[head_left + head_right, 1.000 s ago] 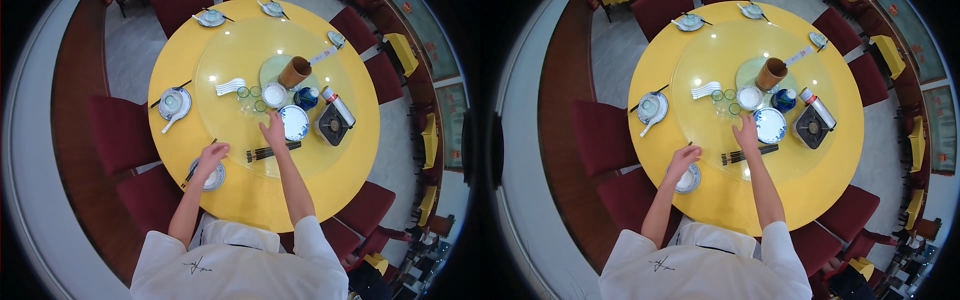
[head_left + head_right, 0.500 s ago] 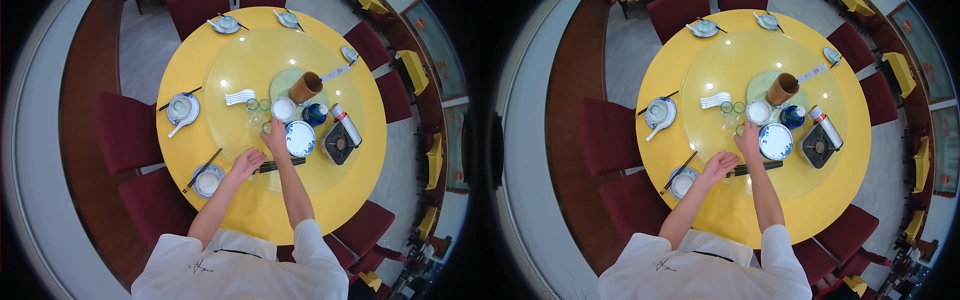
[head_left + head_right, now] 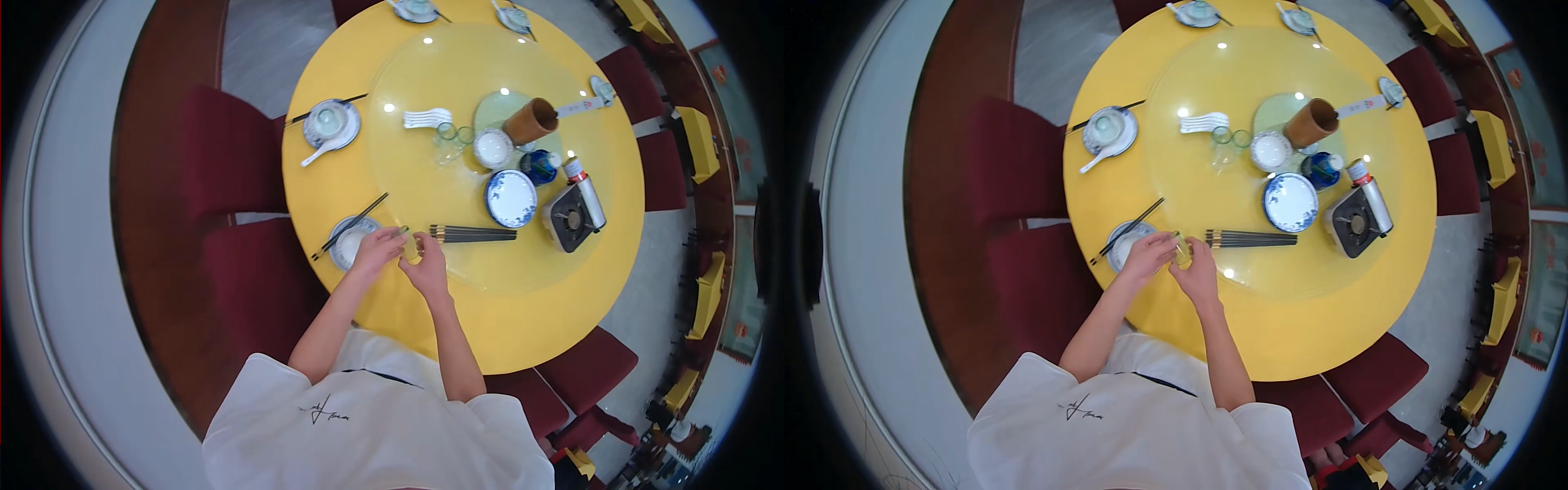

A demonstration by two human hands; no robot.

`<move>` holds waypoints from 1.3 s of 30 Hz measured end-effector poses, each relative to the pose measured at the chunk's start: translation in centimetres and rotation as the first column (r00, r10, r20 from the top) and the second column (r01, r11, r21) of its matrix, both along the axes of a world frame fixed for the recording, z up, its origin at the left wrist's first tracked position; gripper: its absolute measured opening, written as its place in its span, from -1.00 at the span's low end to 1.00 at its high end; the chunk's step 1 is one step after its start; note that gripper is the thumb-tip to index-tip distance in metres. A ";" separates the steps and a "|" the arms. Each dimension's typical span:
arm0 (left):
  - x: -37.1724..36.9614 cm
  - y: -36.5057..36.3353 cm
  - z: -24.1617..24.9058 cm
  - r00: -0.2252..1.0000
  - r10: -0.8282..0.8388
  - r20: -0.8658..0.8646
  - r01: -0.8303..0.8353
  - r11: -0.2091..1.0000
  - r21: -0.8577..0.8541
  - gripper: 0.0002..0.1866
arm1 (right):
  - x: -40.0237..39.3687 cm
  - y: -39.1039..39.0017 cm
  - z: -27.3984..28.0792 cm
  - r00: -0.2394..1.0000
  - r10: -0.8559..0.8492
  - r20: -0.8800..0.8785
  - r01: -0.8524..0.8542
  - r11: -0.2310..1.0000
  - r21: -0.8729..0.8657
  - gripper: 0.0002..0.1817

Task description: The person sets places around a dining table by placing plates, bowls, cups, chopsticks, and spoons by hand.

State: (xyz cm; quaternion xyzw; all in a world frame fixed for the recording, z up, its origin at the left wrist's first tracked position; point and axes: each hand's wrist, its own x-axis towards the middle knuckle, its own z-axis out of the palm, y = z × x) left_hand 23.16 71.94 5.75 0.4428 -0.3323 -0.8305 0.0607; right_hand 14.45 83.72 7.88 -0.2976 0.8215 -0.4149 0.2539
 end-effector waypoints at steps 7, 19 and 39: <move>9.2 -1.9 0.2 0.995 0.041 0.090 0.012 0.855 -0.518 -0.41 | 7.2 -4.7 -1.7 0.969 0.217 -0.118 -0.225 0.973 -0.053 -0.38; 9.7 -1.2 -3.6 0.977 0.058 0.207 0.133 0.591 -0.795 -0.48 | 8.9 -6.2 -6.3 0.973 0.147 -0.179 -0.153 0.988 -0.020 -0.45; 10.4 -1.0 -5.9 0.975 0.025 0.220 0.162 0.595 -0.787 -0.51 | 9.3 -5.9 -7.3 0.964 0.170 -0.205 -0.164 0.985 0.048 -0.42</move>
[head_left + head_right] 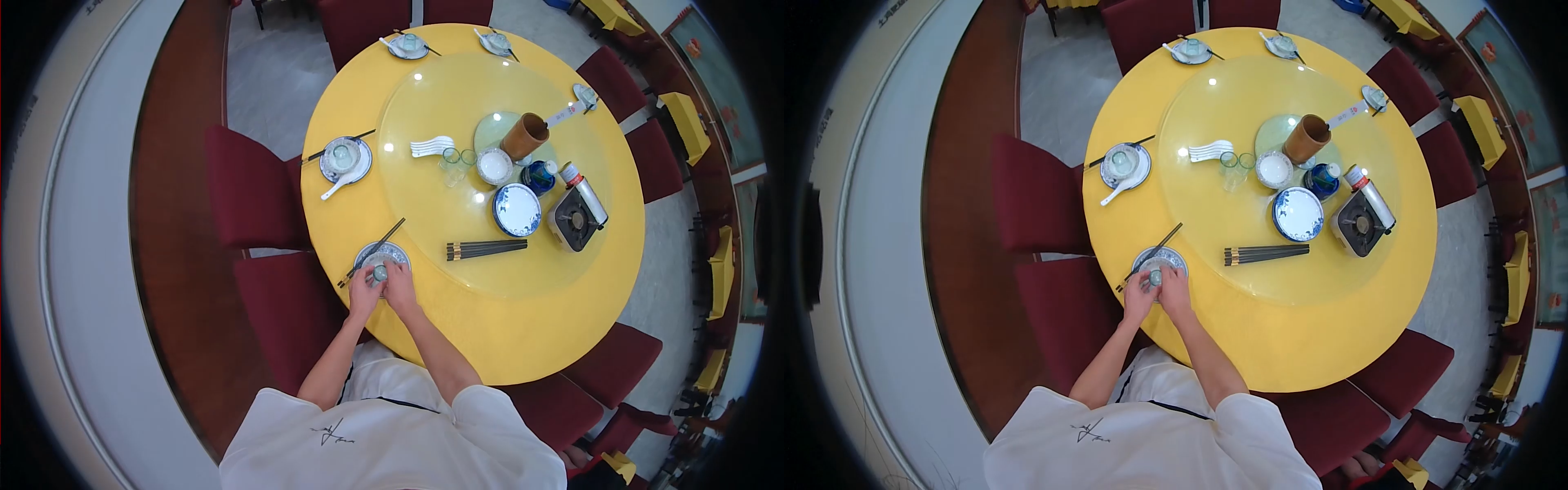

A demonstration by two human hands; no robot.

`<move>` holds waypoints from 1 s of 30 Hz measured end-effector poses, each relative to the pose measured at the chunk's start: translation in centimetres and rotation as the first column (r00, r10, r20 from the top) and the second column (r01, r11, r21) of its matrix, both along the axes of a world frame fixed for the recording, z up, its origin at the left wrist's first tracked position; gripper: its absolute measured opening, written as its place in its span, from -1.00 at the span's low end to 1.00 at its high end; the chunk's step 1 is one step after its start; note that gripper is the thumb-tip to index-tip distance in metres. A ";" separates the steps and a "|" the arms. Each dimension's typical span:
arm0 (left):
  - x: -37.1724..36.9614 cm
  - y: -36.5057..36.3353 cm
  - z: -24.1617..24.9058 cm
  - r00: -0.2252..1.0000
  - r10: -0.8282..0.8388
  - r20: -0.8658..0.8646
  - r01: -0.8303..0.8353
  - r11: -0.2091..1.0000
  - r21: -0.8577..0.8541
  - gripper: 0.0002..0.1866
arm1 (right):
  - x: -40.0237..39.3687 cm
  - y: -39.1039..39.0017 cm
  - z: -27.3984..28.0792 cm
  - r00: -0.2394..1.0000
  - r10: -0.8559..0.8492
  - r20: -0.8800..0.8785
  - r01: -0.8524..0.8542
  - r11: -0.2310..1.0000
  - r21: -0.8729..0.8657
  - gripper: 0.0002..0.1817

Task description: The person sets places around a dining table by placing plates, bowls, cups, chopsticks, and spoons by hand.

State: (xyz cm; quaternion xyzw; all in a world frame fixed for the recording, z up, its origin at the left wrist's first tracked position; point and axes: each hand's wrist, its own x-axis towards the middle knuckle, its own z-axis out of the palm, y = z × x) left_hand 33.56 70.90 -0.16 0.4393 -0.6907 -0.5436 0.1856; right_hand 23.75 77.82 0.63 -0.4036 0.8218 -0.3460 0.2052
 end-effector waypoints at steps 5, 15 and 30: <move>0.3 -1.4 3.0 0.997 -0.042 0.068 0.051 0.990 -0.134 -0.57 | -0.7 0.7 0.4 0.998 0.043 -0.038 -0.043 0.999 -0.001 -0.35; -16.5 -12.5 2.8 0.974 -0.226 0.016 0.204 0.843 -0.499 -0.74 | 0.0 13.8 2.1 0.980 -0.066 0.185 0.040 0.989 0.141 -0.46; -36.9 -20.9 0.0 0.684 -0.436 0.585 0.709 0.587 -0.391 -0.63 | 0.1 25.4 3.8 0.736 -0.604 0.306 0.501 0.790 0.354 -0.83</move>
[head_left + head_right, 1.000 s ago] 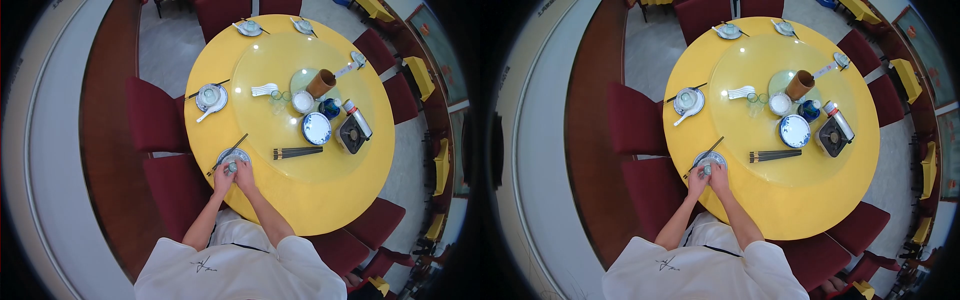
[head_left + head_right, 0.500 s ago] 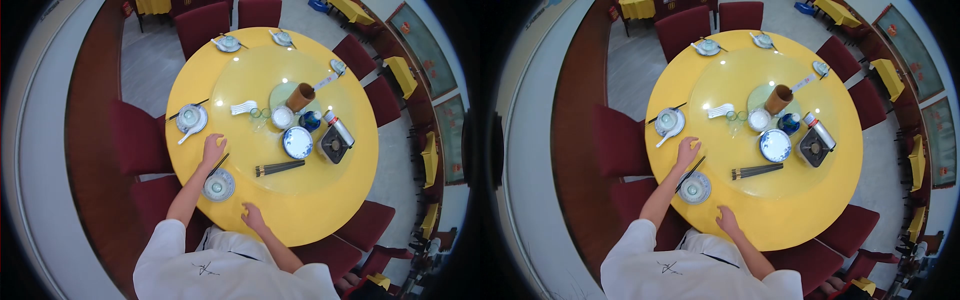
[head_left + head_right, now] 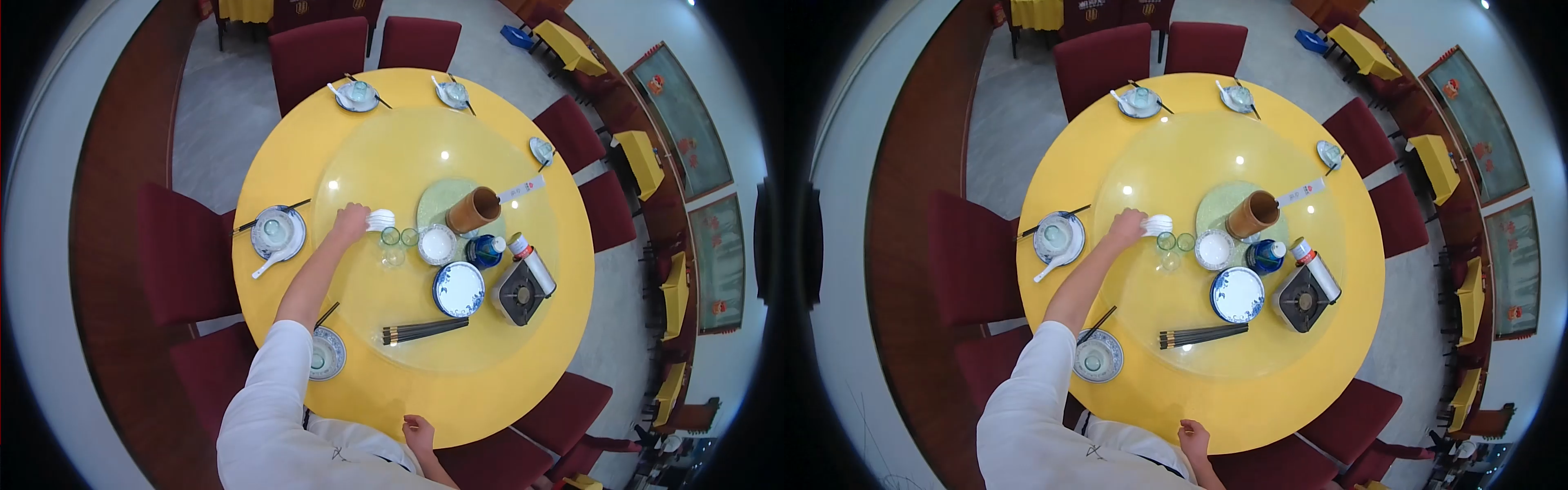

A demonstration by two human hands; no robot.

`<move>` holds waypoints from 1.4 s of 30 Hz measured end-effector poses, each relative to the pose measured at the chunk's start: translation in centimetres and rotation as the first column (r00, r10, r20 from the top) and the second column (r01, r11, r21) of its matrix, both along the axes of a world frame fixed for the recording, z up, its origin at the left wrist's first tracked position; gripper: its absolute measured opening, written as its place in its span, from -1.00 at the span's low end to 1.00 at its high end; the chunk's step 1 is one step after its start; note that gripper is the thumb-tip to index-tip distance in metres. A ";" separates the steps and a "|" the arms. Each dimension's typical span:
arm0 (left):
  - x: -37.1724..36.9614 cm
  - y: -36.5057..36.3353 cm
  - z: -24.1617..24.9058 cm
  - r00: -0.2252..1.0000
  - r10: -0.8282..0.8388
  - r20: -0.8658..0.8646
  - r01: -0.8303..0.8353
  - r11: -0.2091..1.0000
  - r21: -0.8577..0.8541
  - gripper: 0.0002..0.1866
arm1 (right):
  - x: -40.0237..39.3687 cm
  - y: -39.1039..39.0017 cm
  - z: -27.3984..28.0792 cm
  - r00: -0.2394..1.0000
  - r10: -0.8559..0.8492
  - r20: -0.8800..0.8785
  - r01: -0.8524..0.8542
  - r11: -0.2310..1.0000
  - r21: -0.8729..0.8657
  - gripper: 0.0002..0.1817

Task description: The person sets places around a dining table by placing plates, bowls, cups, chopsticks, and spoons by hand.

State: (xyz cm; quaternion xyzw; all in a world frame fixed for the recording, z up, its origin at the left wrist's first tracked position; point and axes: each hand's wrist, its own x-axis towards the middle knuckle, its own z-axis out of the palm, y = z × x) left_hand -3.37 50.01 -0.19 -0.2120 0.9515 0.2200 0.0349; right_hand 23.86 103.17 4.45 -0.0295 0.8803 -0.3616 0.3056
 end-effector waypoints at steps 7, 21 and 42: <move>-1.3 -1.7 -1.4 0.995 0.091 0.034 -0.096 0.974 0.206 -0.67 | 0.1 -1.1 -1.1 1.000 -0.008 0.011 0.009 0.999 -0.040 -0.86; 3.3 -3.5 -0.2 0.835 0.406 -0.371 -0.254 0.883 0.395 -0.75 | 0.2 -1.3 -0.2 1.000 0.010 -0.007 -0.010 0.994 -0.111 -0.83; 38.2 26.6 9.5 0.798 0.496 -0.341 -0.279 0.806 0.521 -0.73 | -3.9 -20.4 3.7 0.827 0.179 0.532 0.098 0.887 -0.451 -0.63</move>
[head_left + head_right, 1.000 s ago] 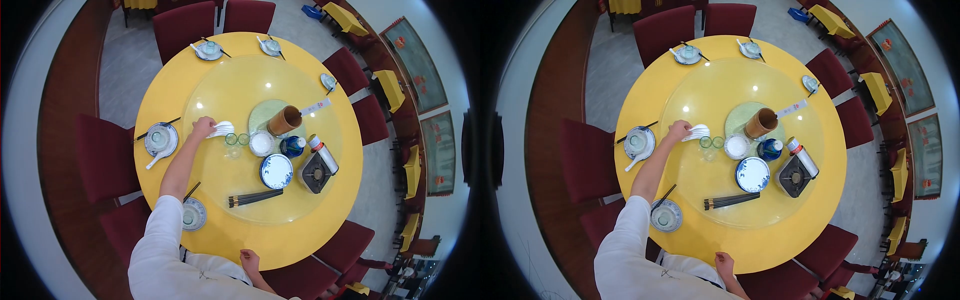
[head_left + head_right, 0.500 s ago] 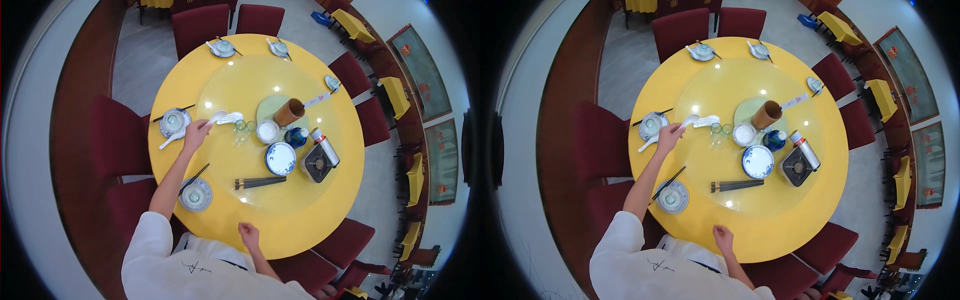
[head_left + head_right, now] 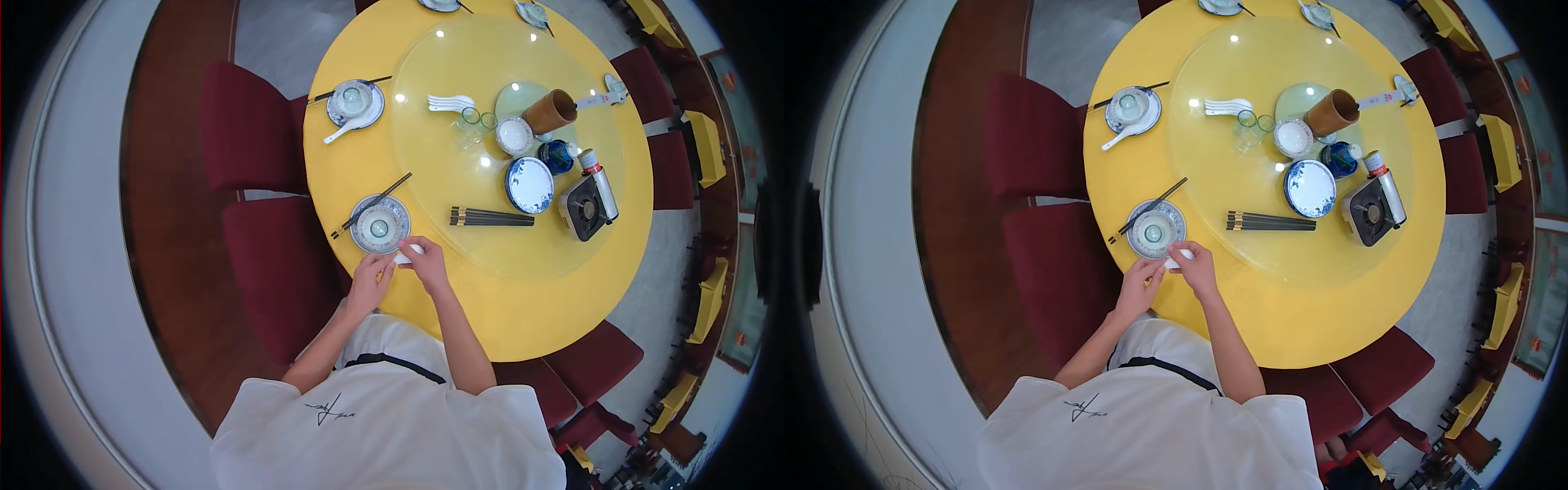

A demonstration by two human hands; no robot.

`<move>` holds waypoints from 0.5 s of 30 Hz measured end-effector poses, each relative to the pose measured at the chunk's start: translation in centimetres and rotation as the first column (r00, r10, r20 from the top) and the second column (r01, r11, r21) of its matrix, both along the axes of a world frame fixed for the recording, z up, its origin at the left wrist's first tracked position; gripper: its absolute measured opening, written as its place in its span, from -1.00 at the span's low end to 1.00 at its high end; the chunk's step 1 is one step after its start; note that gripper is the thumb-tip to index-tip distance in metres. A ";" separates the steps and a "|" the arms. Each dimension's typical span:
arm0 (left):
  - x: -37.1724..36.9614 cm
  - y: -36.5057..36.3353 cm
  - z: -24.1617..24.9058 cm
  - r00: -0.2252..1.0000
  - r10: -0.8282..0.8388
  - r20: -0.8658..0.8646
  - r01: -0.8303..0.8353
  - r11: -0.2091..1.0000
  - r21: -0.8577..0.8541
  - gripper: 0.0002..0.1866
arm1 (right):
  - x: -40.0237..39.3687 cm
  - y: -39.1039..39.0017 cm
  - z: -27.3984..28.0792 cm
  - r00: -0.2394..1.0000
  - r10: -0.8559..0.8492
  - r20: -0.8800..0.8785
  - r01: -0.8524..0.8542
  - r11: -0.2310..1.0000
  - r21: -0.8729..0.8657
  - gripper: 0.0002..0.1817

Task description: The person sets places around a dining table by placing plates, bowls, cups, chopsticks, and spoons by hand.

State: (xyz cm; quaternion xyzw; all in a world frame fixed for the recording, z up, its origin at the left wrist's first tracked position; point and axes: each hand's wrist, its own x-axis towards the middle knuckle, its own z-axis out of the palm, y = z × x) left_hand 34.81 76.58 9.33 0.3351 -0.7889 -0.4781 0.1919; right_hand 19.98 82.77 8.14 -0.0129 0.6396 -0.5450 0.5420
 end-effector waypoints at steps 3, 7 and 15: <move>2.0 0.0 -1.3 0.986 -0.073 0.152 0.019 0.945 0.326 -0.72 | 1.8 1.0 -0.6 0.995 -0.083 0.051 0.083 0.997 0.011 -0.60; 3.9 -1.3 -4.0 0.989 -0.108 0.097 -0.031 0.497 0.867 -0.57 | 2.6 1.4 -1.5 0.967 -0.171 0.191 0.173 0.985 0.005 -0.57; 2.0 -3.2 -8.6 0.948 0.250 0.198 -0.267 0.284 0.921 -0.53 | 3.6 0.7 -5.7 0.986 -0.046 0.158 0.030 0.994 0.104 -0.65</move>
